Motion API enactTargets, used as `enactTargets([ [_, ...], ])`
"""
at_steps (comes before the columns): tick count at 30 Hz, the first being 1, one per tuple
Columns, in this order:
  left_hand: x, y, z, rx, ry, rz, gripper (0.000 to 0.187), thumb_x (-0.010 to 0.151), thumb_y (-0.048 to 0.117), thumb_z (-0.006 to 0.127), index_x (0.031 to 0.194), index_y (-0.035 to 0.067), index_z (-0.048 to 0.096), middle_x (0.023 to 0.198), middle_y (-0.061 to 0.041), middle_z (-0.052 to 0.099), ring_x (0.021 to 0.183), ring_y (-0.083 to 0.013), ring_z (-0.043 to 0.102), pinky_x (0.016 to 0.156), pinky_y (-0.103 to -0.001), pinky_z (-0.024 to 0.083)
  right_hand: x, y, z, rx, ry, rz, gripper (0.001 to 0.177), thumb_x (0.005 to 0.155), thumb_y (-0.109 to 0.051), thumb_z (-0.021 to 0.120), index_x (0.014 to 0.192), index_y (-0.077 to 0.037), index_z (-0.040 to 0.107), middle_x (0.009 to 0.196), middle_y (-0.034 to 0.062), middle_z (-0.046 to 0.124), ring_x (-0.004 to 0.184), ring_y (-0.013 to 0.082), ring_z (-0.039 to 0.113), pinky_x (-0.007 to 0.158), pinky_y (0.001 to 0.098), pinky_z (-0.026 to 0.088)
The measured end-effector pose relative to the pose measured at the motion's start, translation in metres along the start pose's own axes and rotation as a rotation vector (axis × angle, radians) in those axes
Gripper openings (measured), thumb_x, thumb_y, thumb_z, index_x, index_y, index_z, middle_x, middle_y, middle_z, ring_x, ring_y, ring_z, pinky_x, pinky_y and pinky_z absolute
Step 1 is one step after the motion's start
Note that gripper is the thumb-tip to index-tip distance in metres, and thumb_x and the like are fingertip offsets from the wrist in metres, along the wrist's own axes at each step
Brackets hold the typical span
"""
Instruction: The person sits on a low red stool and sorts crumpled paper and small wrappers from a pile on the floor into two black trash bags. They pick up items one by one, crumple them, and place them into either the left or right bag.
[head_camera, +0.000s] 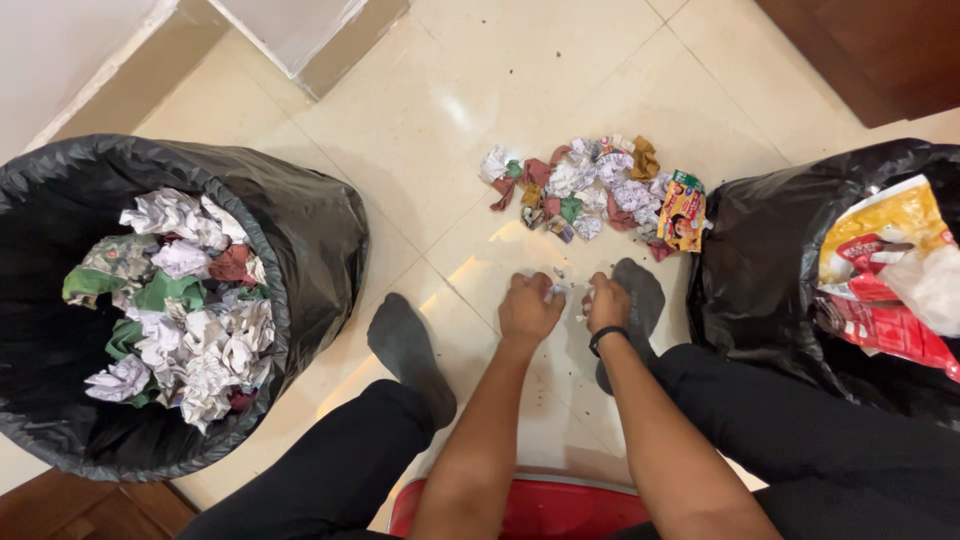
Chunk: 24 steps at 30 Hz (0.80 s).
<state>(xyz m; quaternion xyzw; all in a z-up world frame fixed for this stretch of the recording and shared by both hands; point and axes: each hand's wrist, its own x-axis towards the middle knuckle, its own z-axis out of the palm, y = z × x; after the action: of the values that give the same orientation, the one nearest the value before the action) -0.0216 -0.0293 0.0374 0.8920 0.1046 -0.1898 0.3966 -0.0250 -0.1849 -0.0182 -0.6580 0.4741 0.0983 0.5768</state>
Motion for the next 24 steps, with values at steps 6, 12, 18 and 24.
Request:
enactTargets([
  [6, -0.006, -0.006, 0.035, 0.140, 0.034, 0.116, 0.019, 0.090, 0.029, 0.072, 0.104, 0.017, 0.074, 0.110, -0.013, 0.064, 0.098, -0.0322, 0.068, 0.080, -0.045, 0.056, -0.002, -0.003, -0.018, 0.051, -0.014, 0.139, 0.042, 0.092, -0.047, 0.070, 0.085, -0.007, 0.061, 0.065, 0.0040, 0.054, 0.044, 0.0140, 0.044, 0.035, 0.0307, 0.028],
  [12, 0.017, -0.007, 0.044, -0.358, -0.017, 0.019, 0.020, 0.088, 0.029, 0.074, 0.100, 0.013, 0.078, 0.097, -0.016, 0.072, 0.089, -0.0308, 0.072, 0.081, -0.040, 0.057, 0.033, 0.015, -0.026, 0.502, -0.248, 0.262, 0.031, 0.099, -0.042, 0.068, 0.091, -0.013, 0.062, 0.070, -0.0031, 0.054, 0.054, 0.0108, 0.049, 0.049, 0.0284, 0.041],
  [18, 0.003, 0.029, 0.014, -0.434, -0.069, 0.093, 0.021, 0.085, 0.029, 0.076, 0.101, 0.016, 0.078, 0.091, -0.012, 0.073, 0.084, -0.0299, 0.073, 0.078, -0.040, 0.057, 0.012, -0.003, -0.012, 0.636, -0.560, 0.269, 0.029, 0.100, -0.041, 0.059, 0.098, -0.013, 0.065, 0.089, 0.0000, 0.069, 0.084, 0.0142, 0.067, 0.078, 0.0317, 0.055],
  [24, -0.024, 0.038, -0.003, -0.105, 0.132, 0.123, 0.017, 0.085, 0.026, 0.076, 0.096, 0.014, 0.072, 0.096, -0.013, 0.067, 0.085, -0.0342, 0.067, 0.075, -0.045, 0.054, -0.020, -0.002, -0.011, 0.557, -0.596, 0.358, 0.028, 0.100, -0.043, 0.060, 0.098, -0.015, 0.064, 0.091, -0.0006, 0.069, 0.085, 0.0159, 0.067, 0.079, 0.0372, 0.057],
])
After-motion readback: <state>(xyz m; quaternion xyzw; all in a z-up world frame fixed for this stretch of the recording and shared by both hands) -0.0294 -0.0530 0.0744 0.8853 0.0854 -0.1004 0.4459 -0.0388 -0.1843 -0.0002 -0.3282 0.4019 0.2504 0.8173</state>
